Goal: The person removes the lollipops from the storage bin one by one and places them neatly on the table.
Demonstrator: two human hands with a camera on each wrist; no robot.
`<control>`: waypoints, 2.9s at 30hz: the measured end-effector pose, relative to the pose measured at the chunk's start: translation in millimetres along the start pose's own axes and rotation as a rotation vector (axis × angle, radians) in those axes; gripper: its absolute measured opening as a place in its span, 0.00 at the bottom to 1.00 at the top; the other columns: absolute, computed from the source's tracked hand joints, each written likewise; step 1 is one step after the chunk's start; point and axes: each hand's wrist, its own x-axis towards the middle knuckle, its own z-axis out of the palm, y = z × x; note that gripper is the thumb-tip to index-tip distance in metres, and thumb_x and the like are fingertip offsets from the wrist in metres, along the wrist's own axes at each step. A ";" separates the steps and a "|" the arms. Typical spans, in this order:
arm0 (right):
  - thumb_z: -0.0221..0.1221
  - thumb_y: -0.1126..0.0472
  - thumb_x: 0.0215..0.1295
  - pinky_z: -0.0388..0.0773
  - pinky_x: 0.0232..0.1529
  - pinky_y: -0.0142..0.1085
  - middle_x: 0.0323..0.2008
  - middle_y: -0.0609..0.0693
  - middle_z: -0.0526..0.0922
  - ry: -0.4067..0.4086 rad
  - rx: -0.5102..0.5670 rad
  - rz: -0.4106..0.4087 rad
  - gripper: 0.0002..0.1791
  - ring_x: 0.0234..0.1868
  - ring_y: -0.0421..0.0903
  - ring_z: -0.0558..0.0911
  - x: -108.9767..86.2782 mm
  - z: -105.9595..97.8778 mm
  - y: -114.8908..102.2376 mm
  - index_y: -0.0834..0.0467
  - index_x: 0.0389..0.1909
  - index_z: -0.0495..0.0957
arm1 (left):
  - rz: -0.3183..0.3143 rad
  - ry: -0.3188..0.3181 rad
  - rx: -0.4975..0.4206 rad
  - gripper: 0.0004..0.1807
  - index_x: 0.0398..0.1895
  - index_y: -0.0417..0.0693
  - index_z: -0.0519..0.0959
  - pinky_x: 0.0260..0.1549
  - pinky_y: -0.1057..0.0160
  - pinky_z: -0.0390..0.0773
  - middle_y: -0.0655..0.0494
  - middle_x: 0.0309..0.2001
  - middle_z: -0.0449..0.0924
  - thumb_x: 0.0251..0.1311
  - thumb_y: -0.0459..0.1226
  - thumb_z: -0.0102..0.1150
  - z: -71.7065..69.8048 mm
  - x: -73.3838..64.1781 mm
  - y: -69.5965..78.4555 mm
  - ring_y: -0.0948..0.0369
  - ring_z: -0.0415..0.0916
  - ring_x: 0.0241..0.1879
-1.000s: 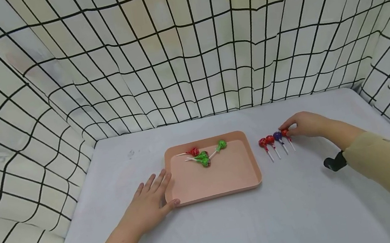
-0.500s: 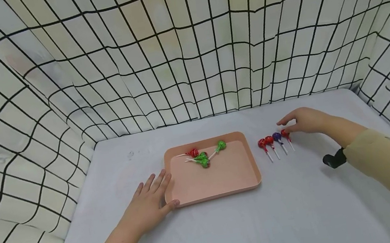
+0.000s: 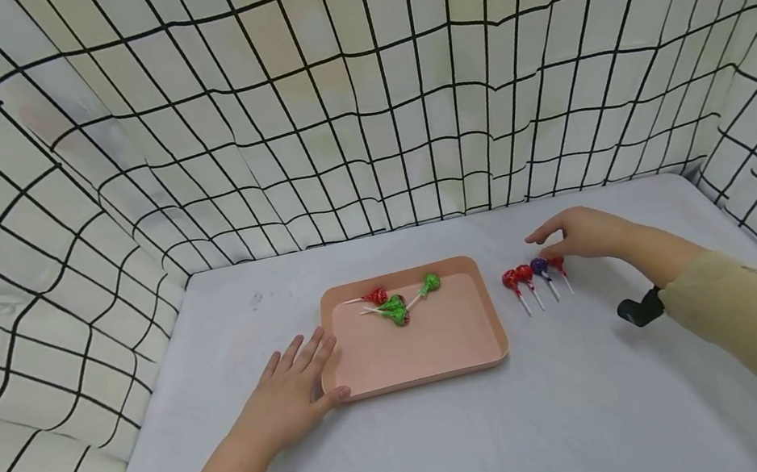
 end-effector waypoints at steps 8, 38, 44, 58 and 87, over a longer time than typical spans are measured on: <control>0.64 0.53 0.66 0.73 0.60 0.58 0.58 0.56 0.81 -0.026 0.013 -0.042 0.21 0.63 0.59 0.74 6.3 -1.7 -17.9 0.51 0.60 0.81 | 0.000 -0.009 -0.007 0.48 0.79 0.57 0.52 0.71 0.37 0.46 0.57 0.79 0.46 0.62 0.68 0.49 -0.4 0.7 0.5 0.46 0.45 0.77; 0.65 0.46 0.65 0.76 0.52 0.45 0.55 0.43 0.81 -0.076 0.053 -0.119 0.17 0.52 0.48 0.76 44.6 17.4 -113.3 0.37 0.54 0.84 | -0.013 -0.014 -0.001 0.48 0.80 0.57 0.52 0.71 0.37 0.45 0.57 0.79 0.46 0.63 0.69 0.46 0.5 -0.7 2.2 0.45 0.45 0.76; 0.64 0.46 0.66 0.71 0.62 0.50 0.55 0.44 0.82 -0.072 0.026 -0.164 0.17 0.61 0.49 0.75 50.1 23.2 -125.1 0.42 0.54 0.85 | -0.011 -0.010 -0.001 0.48 0.79 0.56 0.52 0.71 0.37 0.46 0.56 0.79 0.46 0.63 0.69 0.47 -0.3 -0.7 3.4 0.44 0.46 0.76; 0.65 0.53 0.66 0.78 0.52 0.44 0.45 0.43 0.86 -0.027 -0.206 -0.274 0.13 0.47 0.43 0.81 60.6 44.1 -133.8 0.47 0.50 0.87 | -0.005 -0.022 0.003 0.48 0.79 0.56 0.52 0.71 0.36 0.47 0.55 0.79 0.46 0.63 0.68 0.49 -0.8 0.8 3.0 0.44 0.47 0.76; 0.63 0.55 0.68 0.78 0.49 0.42 0.44 0.43 0.84 -0.084 -0.289 -0.244 0.16 0.42 0.43 0.78 73.5 54.5 -140.1 0.48 0.56 0.83 | -0.003 -0.019 -0.005 0.48 0.79 0.57 0.53 0.71 0.36 0.47 0.55 0.79 0.47 0.62 0.70 0.47 -1.3 0.9 2.6 0.45 0.47 0.76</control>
